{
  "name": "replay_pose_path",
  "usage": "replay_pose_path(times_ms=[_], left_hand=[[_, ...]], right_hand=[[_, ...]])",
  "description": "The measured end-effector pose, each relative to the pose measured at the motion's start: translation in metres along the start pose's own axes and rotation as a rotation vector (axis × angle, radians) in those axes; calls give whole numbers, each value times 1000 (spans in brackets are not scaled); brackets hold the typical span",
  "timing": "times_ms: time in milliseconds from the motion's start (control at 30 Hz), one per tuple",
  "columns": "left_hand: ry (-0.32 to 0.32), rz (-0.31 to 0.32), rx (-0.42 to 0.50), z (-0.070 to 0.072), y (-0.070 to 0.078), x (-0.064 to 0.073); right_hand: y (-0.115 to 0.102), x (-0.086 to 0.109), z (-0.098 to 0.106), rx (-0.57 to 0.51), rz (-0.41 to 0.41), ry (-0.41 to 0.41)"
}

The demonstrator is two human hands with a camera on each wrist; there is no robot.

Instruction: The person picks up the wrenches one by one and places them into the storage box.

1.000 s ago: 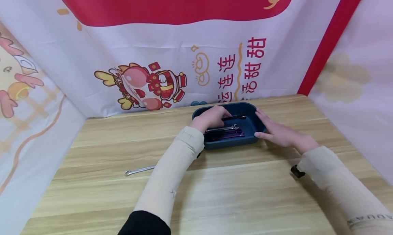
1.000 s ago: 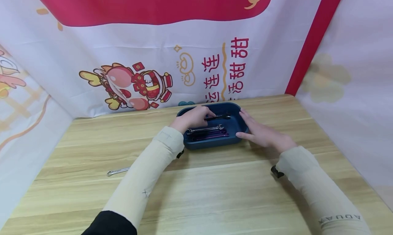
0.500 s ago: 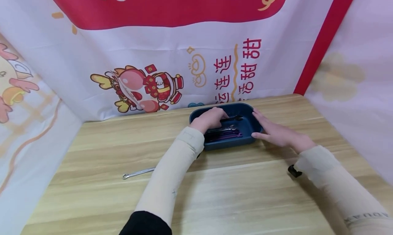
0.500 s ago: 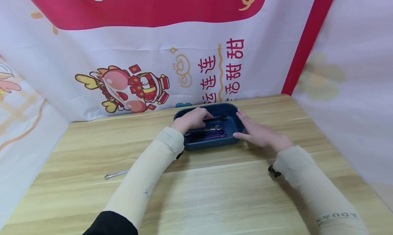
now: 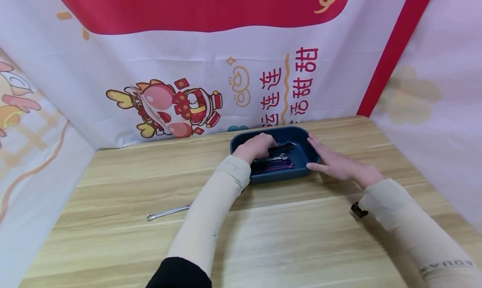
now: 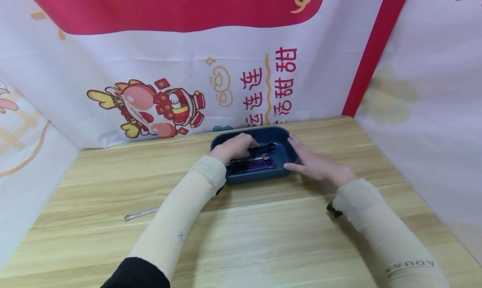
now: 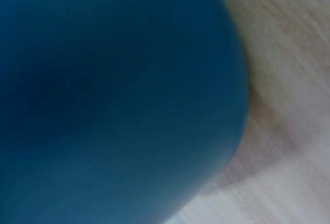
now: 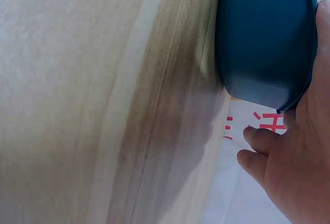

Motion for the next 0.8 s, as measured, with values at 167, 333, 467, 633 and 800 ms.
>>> replay_pose_path(times_ms=[167,333,467,633,800], left_hand=[[-7,9,-1,-1,0,-1],[-22,24,7,-1,-1,0],[-33,44,19,-1,-1,0],[-40,36,14,-2,0,0],[-41,26,10,-2,0,-1]], right_hand=[[0,0,0,-1,3,2],[1,0,-1,-5,-6,-6],[1,0,-1,-10,-17,-13],[3,0,-1,-10,-25,-12],[4,-1,-1,-7,-21,-8]])
Point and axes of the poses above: each hand's wrist, its own x-axis away from the middle knuckle, its own z-axis out of the back of the hand, y = z × x, the point moved 1 cm from there along -x, towards the middle knuckle, and after that the axes turned 1 degree about x, right-handed, at the moved point
